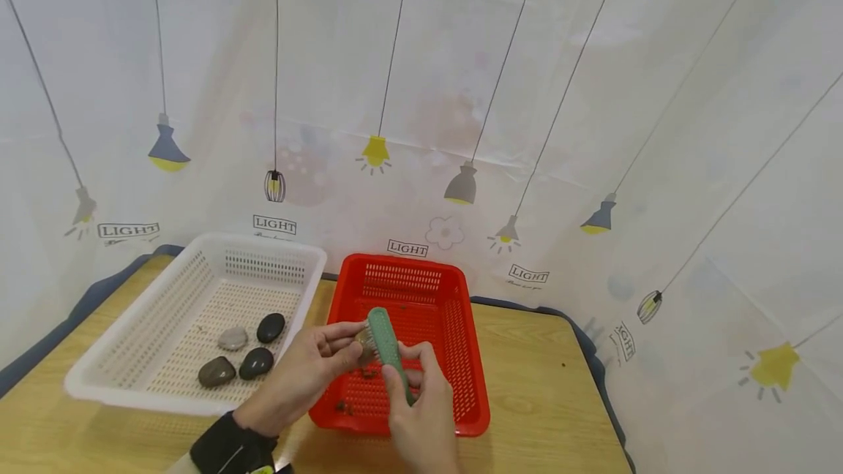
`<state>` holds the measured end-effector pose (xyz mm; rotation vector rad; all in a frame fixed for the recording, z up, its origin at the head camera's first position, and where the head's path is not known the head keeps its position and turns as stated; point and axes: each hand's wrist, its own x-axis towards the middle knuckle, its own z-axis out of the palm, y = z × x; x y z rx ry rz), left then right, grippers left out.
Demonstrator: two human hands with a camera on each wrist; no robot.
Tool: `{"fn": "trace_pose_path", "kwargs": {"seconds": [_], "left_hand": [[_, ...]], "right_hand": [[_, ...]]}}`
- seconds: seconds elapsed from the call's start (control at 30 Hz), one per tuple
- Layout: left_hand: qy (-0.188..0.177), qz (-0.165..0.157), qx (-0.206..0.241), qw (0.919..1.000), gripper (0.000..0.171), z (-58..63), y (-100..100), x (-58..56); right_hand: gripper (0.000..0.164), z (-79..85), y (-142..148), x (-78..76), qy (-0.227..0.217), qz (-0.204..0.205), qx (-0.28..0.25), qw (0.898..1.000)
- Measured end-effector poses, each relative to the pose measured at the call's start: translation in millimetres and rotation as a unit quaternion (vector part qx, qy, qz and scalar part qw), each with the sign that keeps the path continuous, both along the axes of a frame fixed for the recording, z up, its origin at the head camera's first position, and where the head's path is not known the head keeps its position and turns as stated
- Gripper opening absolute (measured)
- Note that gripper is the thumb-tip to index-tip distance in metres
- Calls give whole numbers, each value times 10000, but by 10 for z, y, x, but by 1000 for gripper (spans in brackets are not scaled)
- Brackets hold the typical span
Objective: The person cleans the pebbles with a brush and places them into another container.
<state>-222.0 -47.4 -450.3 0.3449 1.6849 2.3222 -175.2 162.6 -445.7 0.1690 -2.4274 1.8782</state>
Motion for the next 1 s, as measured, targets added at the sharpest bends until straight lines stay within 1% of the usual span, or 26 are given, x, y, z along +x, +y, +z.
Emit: {"fn": "trace_pose_path", "kwargs": {"seconds": [0.07,0.2,0.3,0.47,0.53,0.63,0.7,0.8,0.93,1.0], "left_hand": [[-19,-48,107,9999,55,9,0,-1],[-4,-99,278,9996,58,29,-20,-4],[-28,-54,332,9994,62,37,-25,-7],[-268,57,302,9992,55,46,25,20],[-294,-6,264,9992,54,43,45,33],[-209,-156,256,9993,57,31,52,42],[-158,-240,298,9991,59,24,41,41],[-158,-271,425,9986,59,22,19,39],[-226,-123,592,9979,56,38,6,35],[-255,-106,583,9979,54,42,13,37]], "right_hand": [[28,-1,22,-18,40,-111,12,9999],[30,10,64,-26,18,-170,8,9999],[31,21,65,1,-47,-106,-35,9999],[31,41,15,51,-67,19,-141,9999],[32,42,4,51,-61,27,-166,9998],[32,28,17,18,-37,-34,-168,9998],[33,14,42,-4,-38,-101,-162,9998],[34,5,73,-17,-57,-149,-165,9997],[34,27,54,16,-132,45,-219,9997],[35,41,22,33,-141,184,-229,9995]]}}
